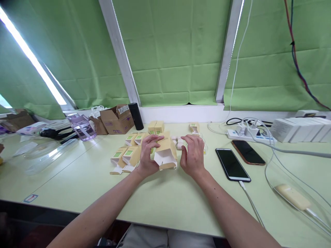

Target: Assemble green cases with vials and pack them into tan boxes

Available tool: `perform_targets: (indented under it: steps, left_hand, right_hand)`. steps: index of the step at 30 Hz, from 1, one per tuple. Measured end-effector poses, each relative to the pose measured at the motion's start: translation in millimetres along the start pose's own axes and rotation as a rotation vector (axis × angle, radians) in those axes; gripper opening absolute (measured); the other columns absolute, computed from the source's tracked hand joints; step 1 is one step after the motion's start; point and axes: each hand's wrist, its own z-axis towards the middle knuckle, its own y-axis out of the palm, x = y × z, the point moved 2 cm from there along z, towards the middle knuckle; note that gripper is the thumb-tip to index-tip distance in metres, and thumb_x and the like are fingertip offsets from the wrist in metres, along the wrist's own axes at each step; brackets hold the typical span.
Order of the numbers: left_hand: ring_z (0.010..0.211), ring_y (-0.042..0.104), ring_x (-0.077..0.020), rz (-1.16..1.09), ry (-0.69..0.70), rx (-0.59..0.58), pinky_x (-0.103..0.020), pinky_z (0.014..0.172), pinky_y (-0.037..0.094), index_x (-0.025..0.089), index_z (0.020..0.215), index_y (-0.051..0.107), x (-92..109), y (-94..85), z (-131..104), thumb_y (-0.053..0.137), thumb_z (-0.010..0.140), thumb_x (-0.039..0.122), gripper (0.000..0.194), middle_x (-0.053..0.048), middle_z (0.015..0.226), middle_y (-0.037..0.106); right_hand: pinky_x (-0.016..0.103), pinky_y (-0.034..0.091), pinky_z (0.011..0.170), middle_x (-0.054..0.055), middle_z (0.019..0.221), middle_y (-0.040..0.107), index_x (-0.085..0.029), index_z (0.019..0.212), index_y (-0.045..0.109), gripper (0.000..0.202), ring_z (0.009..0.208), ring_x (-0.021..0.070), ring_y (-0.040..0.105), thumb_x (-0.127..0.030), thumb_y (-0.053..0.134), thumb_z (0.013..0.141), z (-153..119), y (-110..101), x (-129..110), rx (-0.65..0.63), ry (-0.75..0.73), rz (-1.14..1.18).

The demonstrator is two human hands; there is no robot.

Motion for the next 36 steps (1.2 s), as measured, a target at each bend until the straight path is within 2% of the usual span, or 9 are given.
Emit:
perform_targets:
  steps: [2, 5, 8, 11, 16, 21, 27, 31, 36]
  left_hand:
    - [0.129, 0.058, -0.0329, -0.028, -0.049, 0.016, -0.058, 0.109, 0.050, 0.025, 0.117, 0.059, 0.3, -0.1, 2.3, 0.083, 0.081, 0.032, 0.044, -0.015, 0.125, 0.067]
    - [0.129, 0.056, -0.0323, -0.149, -0.166, 0.075, -0.052, 0.108, 0.051, 0.022, 0.126, 0.059, -3.3, 1.4, 4.3, 0.084, 0.083, 0.037, 0.052, -0.016, 0.129, 0.062]
    - [0.124, 0.060, -0.0286, -0.359, -0.347, 0.119, -0.044, 0.106, 0.053, 0.020, 0.130, 0.060, -9.5, 4.7, 4.5, 0.081, 0.086, 0.046, 0.055, -0.016, 0.132, 0.057]
    - [0.116, 0.065, -0.0241, -0.551, -0.528, 0.114, -0.039, 0.106, 0.055, 0.019, 0.133, 0.061, -13.6, 7.1, 4.6, 0.081, 0.087, 0.049, 0.058, -0.015, 0.133, 0.059]
    - [0.112, 0.069, -0.0237, -0.658, -0.721, 0.144, -0.035, 0.097, 0.058, 0.019, 0.137, 0.062, -14.7, 5.6, 5.6, 0.084, 0.083, 0.055, 0.069, -0.016, 0.139, 0.062]
    - [0.107, 0.072, -0.0225, -0.616, -0.751, 0.114, -0.036, 0.096, 0.058, 0.021, 0.139, 0.061, -8.4, 3.7, 8.4, 0.082, 0.084, 0.057, 0.069, -0.016, 0.147, 0.057]
    - [0.108, 0.071, -0.0240, -0.549, -0.712, 0.128, -0.035, 0.090, 0.058, 0.022, 0.130, 0.057, -8.7, 7.3, 8.3, 0.081, 0.084, 0.059, 0.064, -0.015, 0.137, 0.061]
    - [0.103, 0.071, -0.0240, -0.573, -0.717, 0.102, -0.035, 0.086, 0.058, 0.023, 0.125, 0.055, -7.8, 9.4, 5.3, 0.077, 0.087, 0.060, 0.058, -0.014, 0.131, 0.063]
    - [0.094, 0.070, -0.0207, -0.611, -0.677, -0.003, -0.034, 0.084, 0.057, 0.025, 0.132, 0.053, -3.2, 6.3, 1.2, 0.070, 0.094, 0.056, 0.052, -0.011, 0.128, 0.066]
  right_hand:
    - [0.055, 0.047, 0.096, 0.013, 0.120, 0.063, -0.025, 0.136, 0.051, 0.041, 0.116, 0.0334, 0.057, -0.014, 0.051, 0.096, 1.0, -0.7, -1.4, 0.001, -0.009, 0.007]
    - [0.056, 0.048, 0.097, 0.013, 0.120, 0.063, -0.025, 0.137, 0.051, 0.042, 0.117, 0.0335, 0.058, -0.013, 0.051, 0.096, 1.8, -1.6, -3.8, 0.002, -0.016, 0.019]
    - [0.056, 0.049, 0.098, 0.014, 0.123, 0.062, -0.025, 0.137, 0.051, 0.041, 0.121, 0.0337, 0.058, -0.014, 0.050, 0.098, 2.0, -2.1, -6.2, 0.002, -0.007, 0.046]
    - [0.057, 0.050, 0.100, 0.015, 0.125, 0.061, -0.025, 0.138, 0.051, 0.041, 0.122, 0.0332, 0.058, -0.015, 0.049, 0.099, 2.4, -1.6, -8.1, -0.008, -0.002, 0.096]
    - [0.057, 0.055, 0.099, 0.015, 0.128, 0.057, -0.027, 0.142, 0.051, 0.042, 0.122, 0.0317, 0.060, -0.015, 0.046, 0.102, 4.0, 0.9, -12.3, -0.066, 0.001, 0.216]
    - [0.054, 0.060, 0.096, 0.014, 0.132, 0.053, -0.031, 0.146, 0.050, 0.048, 0.119, 0.0288, 0.064, -0.013, 0.045, 0.102, 3.4, 3.5, -18.7, -0.153, 0.049, 0.312]
    - [0.049, 0.064, 0.093, 0.014, 0.138, 0.049, -0.031, 0.139, 0.056, 0.045, 0.126, 0.0284, 0.060, -0.011, 0.045, 0.100, 1.2, 6.1, -23.4, -0.225, 0.119, 0.403]
    - [0.048, 0.065, 0.095, 0.012, 0.136, 0.048, -0.031, 0.134, 0.060, 0.040, 0.118, 0.0242, 0.064, -0.013, 0.044, 0.103, -0.7, 9.1, -21.4, -0.238, 0.202, 0.509]
    - [0.045, 0.065, 0.092, 0.012, 0.137, 0.045, -0.031, 0.135, 0.062, 0.034, 0.100, 0.0191, 0.070, -0.022, 0.049, 0.105, -4.1, 13.5, -10.6, -0.226, 0.351, 0.612]
